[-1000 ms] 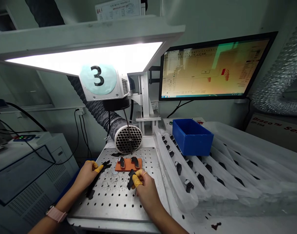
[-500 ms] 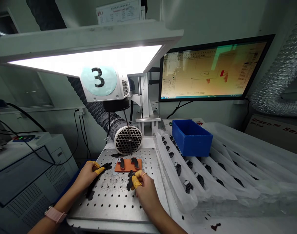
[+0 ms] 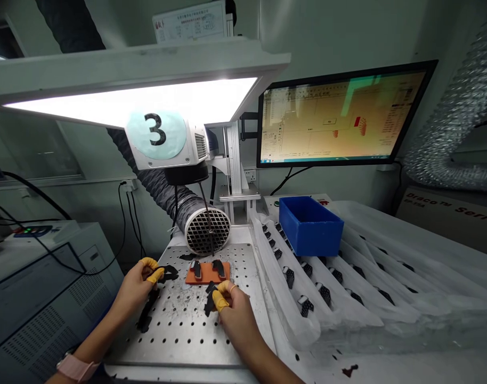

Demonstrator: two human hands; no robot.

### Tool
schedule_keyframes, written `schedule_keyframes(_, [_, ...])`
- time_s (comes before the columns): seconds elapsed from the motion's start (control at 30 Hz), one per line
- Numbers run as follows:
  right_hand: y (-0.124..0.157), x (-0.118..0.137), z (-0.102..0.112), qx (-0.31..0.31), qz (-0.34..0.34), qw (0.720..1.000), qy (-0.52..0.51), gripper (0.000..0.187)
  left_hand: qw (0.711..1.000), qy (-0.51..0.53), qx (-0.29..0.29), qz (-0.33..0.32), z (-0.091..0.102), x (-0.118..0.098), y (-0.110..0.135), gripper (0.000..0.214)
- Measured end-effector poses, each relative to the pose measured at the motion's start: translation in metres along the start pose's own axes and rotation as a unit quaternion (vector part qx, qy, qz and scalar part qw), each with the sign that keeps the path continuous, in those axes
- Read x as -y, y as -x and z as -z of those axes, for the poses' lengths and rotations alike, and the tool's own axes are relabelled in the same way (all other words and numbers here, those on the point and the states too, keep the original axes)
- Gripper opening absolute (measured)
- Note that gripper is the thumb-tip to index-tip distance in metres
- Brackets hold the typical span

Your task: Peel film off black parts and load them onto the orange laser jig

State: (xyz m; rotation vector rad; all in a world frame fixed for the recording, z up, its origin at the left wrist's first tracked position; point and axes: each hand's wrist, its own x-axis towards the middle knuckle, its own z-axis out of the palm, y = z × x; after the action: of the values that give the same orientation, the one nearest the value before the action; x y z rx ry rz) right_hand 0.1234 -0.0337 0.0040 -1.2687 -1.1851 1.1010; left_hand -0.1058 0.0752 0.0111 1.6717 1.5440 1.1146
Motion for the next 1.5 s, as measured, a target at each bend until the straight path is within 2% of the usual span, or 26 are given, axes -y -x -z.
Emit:
schedule_keyframes(0.1, [0.005,0.006,0.000,0.015,0.067,0.997,0.024,0.015,0.987,0.098,0.129,0.008,-0.007,-0.021,0.015,0.035])
schedule_keyframes(0.2, [0.008,0.009,-0.001,0.080,0.102,0.990,0.060,0.011,0.963,0.150,0.223,0.027,-0.015,-0.041,0.032,0.036])
schedule_keyframes(0.3, [0.009,0.007,-0.002,0.116,0.109,0.984,0.078,0.010,0.940,0.178,0.290,0.026,-0.020,-0.053,0.046,0.036])
schedule_keyframes(0.4, [0.009,0.005,-0.003,0.137,0.083,0.984,0.073,0.010,0.925,0.191,0.326,0.033,-0.024,-0.056,0.052,0.040])
schedule_keyframes(0.47, [0.009,0.004,-0.003,0.159,0.066,0.983,0.062,0.009,0.927,0.186,0.325,0.033,-0.027,-0.055,0.052,0.042])
schedule_keyframes(0.63, [0.007,0.001,-0.002,0.173,0.077,0.982,0.021,0.008,0.943,0.176,0.274,0.064,-0.037,-0.051,0.054,0.050])
schedule_keyframes(0.77, [0.006,-0.004,-0.002,0.190,0.041,0.981,-0.003,0.011,0.940,0.187,0.263,0.113,-0.045,-0.052,0.062,0.055])
schedule_keyframes(1.0, [0.003,0.000,-0.002,0.188,0.003,0.978,-0.096,0.022,0.934,0.225,0.246,0.127,-0.044,-0.056,0.063,0.057])
schedule_keyframes(1.2, [0.002,-0.001,-0.003,0.177,-0.015,0.979,-0.096,0.022,0.931,0.234,0.258,0.107,-0.042,-0.051,0.058,0.059])
schedule_keyframes(1.37, [0.004,-0.001,-0.003,0.181,-0.007,0.982,-0.057,0.017,0.932,0.225,0.262,0.108,-0.040,-0.056,0.059,0.053])
schedule_keyframes(1.5, [0.006,-0.002,-0.003,0.181,-0.005,0.983,-0.043,0.014,0.926,0.205,0.296,0.111,-0.040,-0.057,0.059,0.050])
